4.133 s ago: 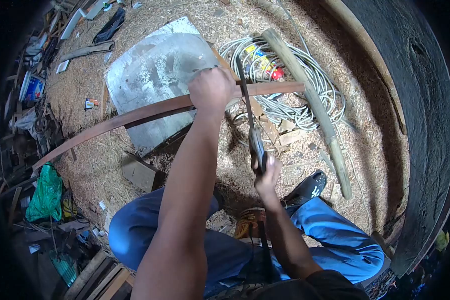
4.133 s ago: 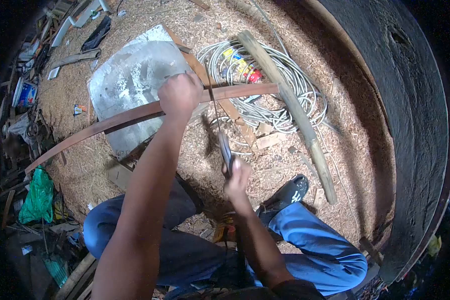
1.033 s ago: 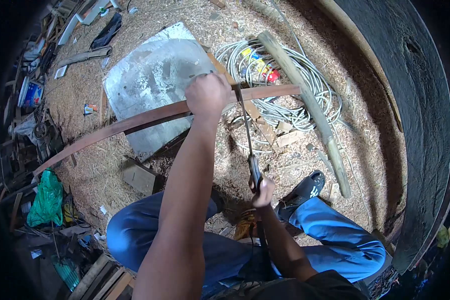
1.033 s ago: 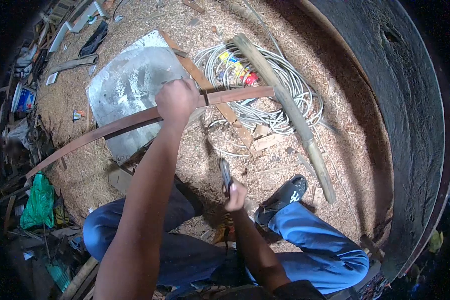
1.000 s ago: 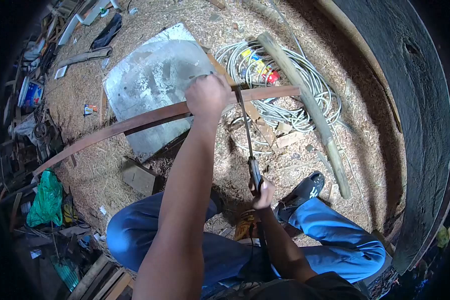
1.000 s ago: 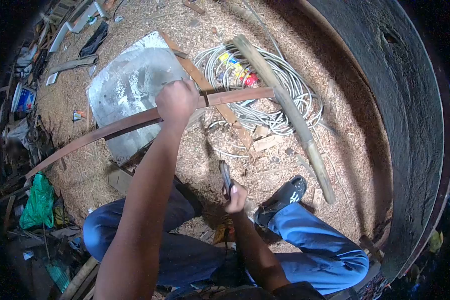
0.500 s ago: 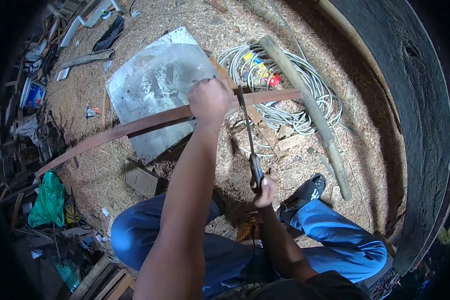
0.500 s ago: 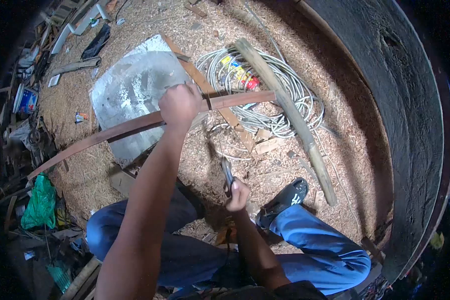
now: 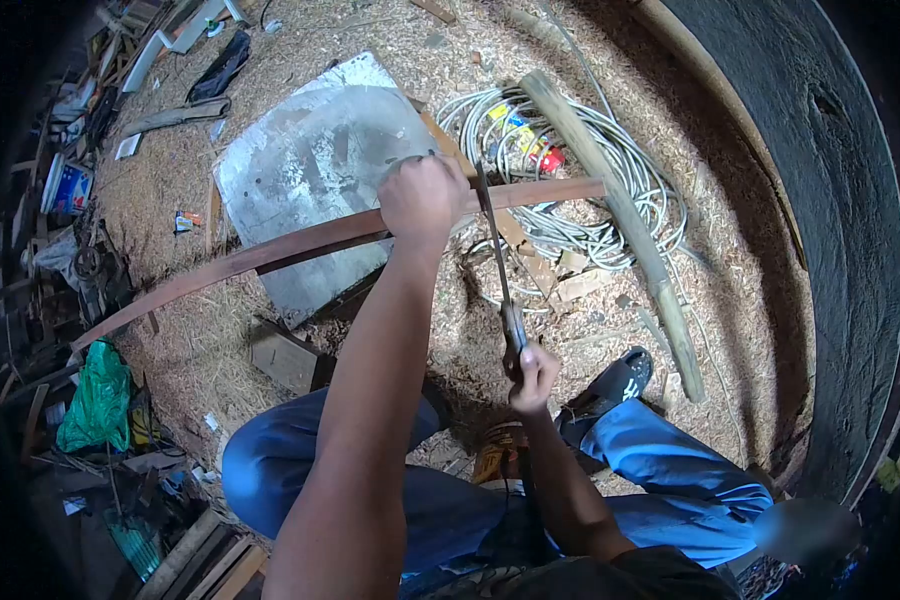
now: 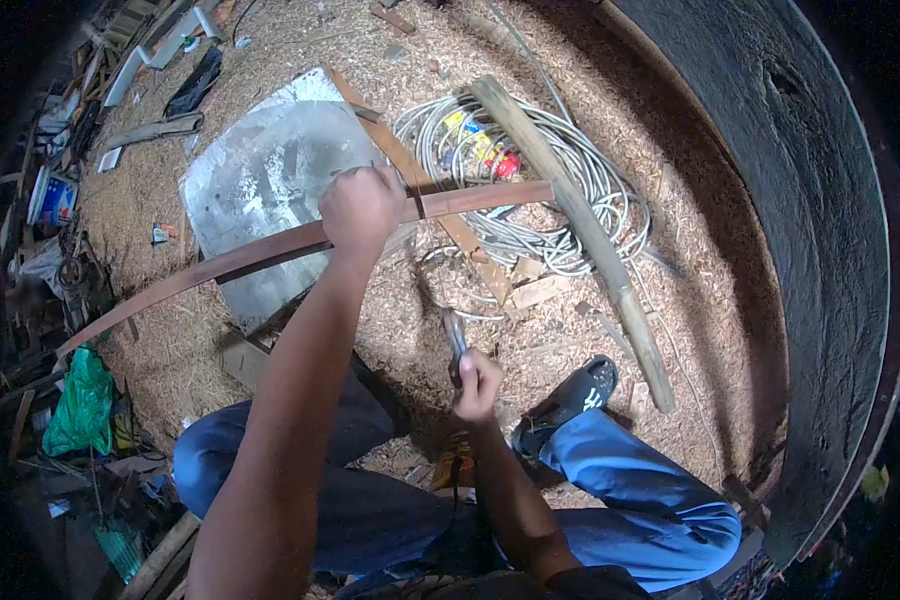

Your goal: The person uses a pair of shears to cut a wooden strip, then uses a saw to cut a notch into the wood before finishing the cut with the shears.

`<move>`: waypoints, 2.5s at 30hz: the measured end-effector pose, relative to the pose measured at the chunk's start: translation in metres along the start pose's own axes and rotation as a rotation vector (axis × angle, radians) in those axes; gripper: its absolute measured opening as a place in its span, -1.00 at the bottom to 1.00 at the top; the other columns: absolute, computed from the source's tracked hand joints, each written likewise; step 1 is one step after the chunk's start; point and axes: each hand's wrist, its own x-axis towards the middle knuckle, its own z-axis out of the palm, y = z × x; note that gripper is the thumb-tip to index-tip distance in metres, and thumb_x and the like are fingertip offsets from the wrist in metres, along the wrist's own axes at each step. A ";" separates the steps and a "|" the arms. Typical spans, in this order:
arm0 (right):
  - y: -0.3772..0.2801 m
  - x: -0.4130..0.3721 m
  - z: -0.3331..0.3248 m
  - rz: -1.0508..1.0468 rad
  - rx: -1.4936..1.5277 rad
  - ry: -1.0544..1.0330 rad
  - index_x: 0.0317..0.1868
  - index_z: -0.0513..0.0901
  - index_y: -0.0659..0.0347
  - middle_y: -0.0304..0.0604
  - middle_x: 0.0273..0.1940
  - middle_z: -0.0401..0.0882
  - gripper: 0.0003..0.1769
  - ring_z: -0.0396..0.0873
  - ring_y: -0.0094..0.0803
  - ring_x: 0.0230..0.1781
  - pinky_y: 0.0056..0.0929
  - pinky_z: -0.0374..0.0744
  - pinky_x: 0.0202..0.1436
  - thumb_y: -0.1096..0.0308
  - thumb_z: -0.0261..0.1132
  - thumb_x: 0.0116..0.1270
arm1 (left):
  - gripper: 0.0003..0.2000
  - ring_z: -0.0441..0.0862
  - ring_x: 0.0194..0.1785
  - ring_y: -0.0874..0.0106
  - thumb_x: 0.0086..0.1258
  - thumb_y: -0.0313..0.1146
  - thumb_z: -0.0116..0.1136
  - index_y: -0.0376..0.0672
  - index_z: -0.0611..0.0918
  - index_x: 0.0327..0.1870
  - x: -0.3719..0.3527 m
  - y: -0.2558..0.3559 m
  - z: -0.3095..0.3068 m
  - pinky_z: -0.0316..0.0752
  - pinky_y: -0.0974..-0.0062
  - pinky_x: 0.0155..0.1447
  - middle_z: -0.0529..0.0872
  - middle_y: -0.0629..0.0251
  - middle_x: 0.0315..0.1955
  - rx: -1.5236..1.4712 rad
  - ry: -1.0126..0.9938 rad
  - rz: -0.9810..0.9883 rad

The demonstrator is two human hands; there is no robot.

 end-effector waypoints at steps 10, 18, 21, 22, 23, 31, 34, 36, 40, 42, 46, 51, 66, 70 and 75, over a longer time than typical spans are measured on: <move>-0.017 0.029 0.018 0.031 -0.143 0.005 -0.54 0.37 0.23 -0.28 -0.62 0.35 -0.52 0.25 -0.57 -0.63 -0.46 0.22 -0.53 0.11 0.05 0.53 | -0.62 0.72 -0.48 0.02 0.32 -0.22 0.03 -0.27 0.72 -0.61 -0.004 -0.004 0.001 0.64 0.13 -0.24 0.72 -0.05 -0.57 -0.037 -0.009 -0.008; -0.006 0.026 0.010 0.056 -0.046 -0.009 -0.54 0.42 0.27 -0.27 -0.64 0.38 -0.53 0.30 -0.56 -0.66 -0.46 0.25 -0.56 0.13 0.07 0.50 | -0.60 0.74 -0.43 0.00 0.34 -0.20 0.00 -0.29 0.73 -0.57 0.002 0.002 0.000 0.65 0.11 -0.20 0.73 -0.11 -0.52 -0.029 -0.085 -0.028; -0.010 0.025 0.008 0.053 -0.145 -0.037 -0.52 0.40 0.27 -0.25 -0.62 0.39 -0.53 0.31 -0.55 -0.63 -0.47 0.26 -0.53 0.14 0.04 0.52 | -0.59 0.74 -0.43 -0.01 0.35 -0.19 -0.01 -0.30 0.73 -0.56 0.001 0.002 -0.001 0.65 0.10 -0.20 0.73 -0.11 -0.52 -0.026 -0.075 -0.036; -0.014 0.024 0.008 0.050 -0.220 -0.050 -0.52 0.38 0.26 -0.23 -0.61 0.40 -0.52 0.31 -0.54 -0.62 -0.48 0.27 -0.52 0.12 0.00 0.53 | -0.59 0.74 -0.43 -0.01 0.35 -0.19 -0.01 -0.30 0.73 -0.56 0.000 0.002 -0.001 0.65 0.10 -0.20 0.73 -0.11 -0.52 -0.026 -0.079 -0.037; -0.013 0.019 0.005 0.050 -0.220 -0.049 -0.52 0.38 0.26 -0.23 -0.61 0.40 -0.52 0.31 -0.54 -0.62 -0.48 0.27 -0.52 0.12 0.00 0.53 | -0.59 0.74 -0.42 -0.01 0.35 -0.19 -0.01 -0.30 0.73 -0.56 0.000 0.002 -0.002 0.65 0.10 -0.19 0.73 -0.11 -0.52 -0.033 -0.084 -0.052; -0.011 0.009 0.006 0.076 -0.156 -0.015 -0.45 0.47 0.32 -0.17 -0.56 0.47 -0.54 0.38 -0.51 -0.60 -0.49 0.36 -0.47 0.14 0.00 0.54 | -0.63 0.74 -0.44 0.07 0.30 -0.20 0.04 -0.22 0.73 -0.61 0.002 0.002 -0.002 0.65 0.18 -0.24 0.74 0.02 -0.57 0.026 -0.063 -0.028; -0.029 0.036 0.029 0.149 -0.032 -0.055 -0.35 0.52 0.33 -0.20 -0.51 0.48 -0.55 0.40 -0.52 -0.52 -0.51 0.36 -0.40 0.12 0.01 0.58 | -0.57 0.74 -0.42 -0.01 0.37 -0.18 -0.02 -0.31 0.74 -0.55 0.000 0.002 0.000 0.65 0.11 -0.20 0.72 -0.12 -0.53 -0.039 -0.065 -0.022; -0.026 0.030 0.023 0.179 -0.029 -0.058 -0.32 0.53 0.34 -0.21 -0.51 0.47 -0.56 0.39 -0.53 -0.51 -0.52 0.35 -0.39 0.13 0.00 0.58 | -0.58 0.74 -0.44 -0.01 0.37 -0.19 -0.02 -0.31 0.74 -0.55 0.001 0.000 0.001 0.65 0.11 -0.21 0.72 -0.13 -0.54 -0.021 -0.088 -0.026; -0.033 0.004 -0.009 0.205 -0.096 -0.111 -0.28 0.59 0.36 -0.25 -0.52 0.45 -0.56 0.35 -0.55 -0.49 -0.53 0.32 -0.36 0.15 -0.01 0.59 | -0.58 0.73 -0.46 -0.02 0.37 -0.19 -0.02 -0.31 0.74 -0.55 0.001 0.002 -0.003 0.65 0.10 -0.21 0.71 -0.13 -0.56 -0.054 -0.054 -0.027; -0.031 0.003 -0.011 0.215 -0.079 -0.097 -0.31 0.63 0.36 -0.31 -0.53 0.42 -0.52 0.32 -0.60 -0.52 -0.53 0.26 -0.40 0.14 -0.01 0.59 | -0.58 0.73 -0.44 -0.03 0.37 -0.19 -0.02 -0.32 0.74 -0.54 0.001 0.003 -0.004 0.65 0.10 -0.20 0.71 -0.13 -0.56 -0.031 -0.079 -0.030; -0.046 0.034 0.017 0.298 -0.068 0.045 -0.34 0.67 0.35 -0.44 -0.62 0.36 -0.56 0.22 -0.69 -0.63 -0.54 0.14 -0.55 0.20 0.06 0.60 | -0.58 0.74 -0.42 -0.03 0.36 -0.19 -0.01 -0.32 0.74 -0.53 0.002 0.002 -0.005 0.65 0.09 -0.18 0.72 -0.14 -0.53 -0.029 -0.101 -0.035; -0.041 0.048 0.028 0.277 -0.101 0.091 -0.44 0.63 0.34 -0.43 -0.62 0.33 -0.55 0.21 -0.68 -0.61 -0.54 0.15 -0.53 0.25 0.08 0.60 | -0.65 0.73 -0.47 0.07 0.28 -0.21 0.07 -0.22 0.73 -0.61 0.001 0.002 0.002 0.65 0.16 -0.23 0.73 0.00 -0.58 -0.002 -0.040 -0.055; -0.039 0.036 0.024 0.182 -0.251 0.113 -0.56 0.50 0.27 -0.42 -0.64 0.32 -0.52 0.22 -0.65 -0.59 -0.50 0.16 -0.53 0.22 0.16 0.57 | -0.59 0.74 -0.40 -0.04 0.37 -0.18 -0.01 -0.30 0.75 -0.52 0.002 0.004 -0.008 0.65 0.09 -0.16 0.73 -0.14 -0.50 -0.035 -0.124 -0.058; -0.040 -0.002 0.007 0.207 -0.270 0.116 -0.56 0.51 0.29 -0.42 -0.63 0.32 -0.50 0.23 -0.65 -0.58 -0.51 0.16 -0.52 0.19 0.15 0.57 | -0.58 0.74 -0.39 -0.04 0.37 -0.18 -0.01 -0.31 0.75 -0.52 0.002 0.003 -0.005 0.65 0.08 -0.16 0.73 -0.14 -0.50 -0.030 -0.132 -0.064; -0.031 0.052 0.032 0.218 -0.288 0.145 -0.53 0.54 0.33 -0.35 -0.63 0.37 -0.51 0.24 -0.60 -0.58 -0.46 0.20 -0.50 0.19 0.16 0.56 | -0.58 0.74 -0.39 -0.04 0.37 -0.17 -0.01 -0.31 0.74 -0.53 0.000 0.002 -0.002 0.64 0.08 -0.15 0.73 -0.14 -0.50 -0.055 -0.063 -0.042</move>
